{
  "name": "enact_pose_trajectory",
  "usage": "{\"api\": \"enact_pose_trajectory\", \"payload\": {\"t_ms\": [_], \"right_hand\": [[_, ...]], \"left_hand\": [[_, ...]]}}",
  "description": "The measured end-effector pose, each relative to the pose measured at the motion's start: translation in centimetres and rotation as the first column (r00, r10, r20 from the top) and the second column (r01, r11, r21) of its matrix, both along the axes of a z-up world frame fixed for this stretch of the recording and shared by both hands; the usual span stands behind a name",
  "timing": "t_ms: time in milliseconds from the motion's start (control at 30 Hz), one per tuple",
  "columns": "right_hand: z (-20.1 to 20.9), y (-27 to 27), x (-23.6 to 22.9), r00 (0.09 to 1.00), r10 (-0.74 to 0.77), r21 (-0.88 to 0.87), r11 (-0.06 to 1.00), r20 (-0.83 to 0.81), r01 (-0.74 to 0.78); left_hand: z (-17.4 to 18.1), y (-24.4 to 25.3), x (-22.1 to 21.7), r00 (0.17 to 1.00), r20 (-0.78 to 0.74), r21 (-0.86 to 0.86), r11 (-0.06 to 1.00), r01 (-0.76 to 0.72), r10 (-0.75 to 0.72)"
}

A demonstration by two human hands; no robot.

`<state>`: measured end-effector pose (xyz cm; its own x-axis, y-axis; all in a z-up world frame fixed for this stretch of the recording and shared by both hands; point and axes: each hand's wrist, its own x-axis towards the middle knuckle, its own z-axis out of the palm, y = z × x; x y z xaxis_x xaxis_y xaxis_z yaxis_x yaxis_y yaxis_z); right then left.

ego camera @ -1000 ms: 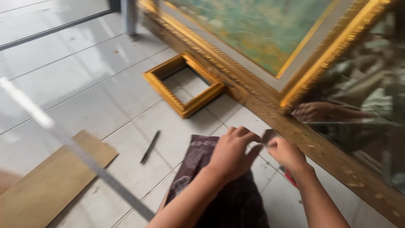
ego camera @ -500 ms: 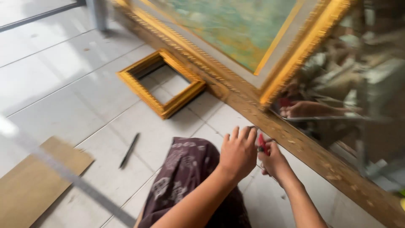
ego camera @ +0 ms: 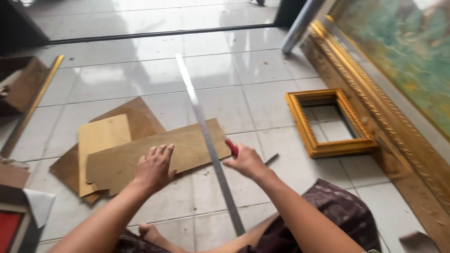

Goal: Measuring, marking, and cutting thin wood boards for picture framing using a ruler and utility knife.

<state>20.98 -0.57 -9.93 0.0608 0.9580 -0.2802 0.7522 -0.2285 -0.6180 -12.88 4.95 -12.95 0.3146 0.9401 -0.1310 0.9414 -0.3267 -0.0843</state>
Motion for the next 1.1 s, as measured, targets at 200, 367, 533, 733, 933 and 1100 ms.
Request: {"api": "enact_pose_trajectory", "payload": {"t_ms": [200, 367, 533, 733, 933, 1100], "right_hand": [[-7.5, -2.9, -4.1, 0.979, 0.096, 0.026, 0.994, 0.180, -0.102], [-6.7, -3.1, -4.6, 0.964, 0.038, -0.021, 0.999, 0.264, -0.034], [-6.3, -2.1, -4.1, 0.977, -0.038, -0.059, 0.997, 0.212, 0.051], [-8.4, -1.4, -4.5, 0.986, -0.034, 0.039, 0.999, 0.163, 0.028], [-8.8, -1.9, -5.0, 0.981, -0.022, 0.044, 0.999, 0.195, 0.014], [-7.8, -1.1, -5.6, 0.976, -0.036, -0.015, 0.999, 0.213, 0.040]], "left_hand": [[-2.9, 0.3, 3.4, 0.999, 0.033, -0.086, 0.996, -0.012, 0.015], [-3.5, 1.9, 8.8, 0.989, 0.145, -0.183, 0.983, 0.015, 0.012], [-5.8, 1.8, 7.8, 0.997, 0.072, -0.236, 0.971, 0.039, -0.022], [-5.9, 2.1, 6.6, 0.999, 0.021, -0.265, 0.964, 0.038, -0.034], [-12.2, 7.6, 9.2, 0.954, 0.238, 0.216, 0.968, 0.130, -0.181], [-13.8, 9.0, 10.0, 0.855, 0.444, 0.394, 0.916, 0.082, -0.268]]}}
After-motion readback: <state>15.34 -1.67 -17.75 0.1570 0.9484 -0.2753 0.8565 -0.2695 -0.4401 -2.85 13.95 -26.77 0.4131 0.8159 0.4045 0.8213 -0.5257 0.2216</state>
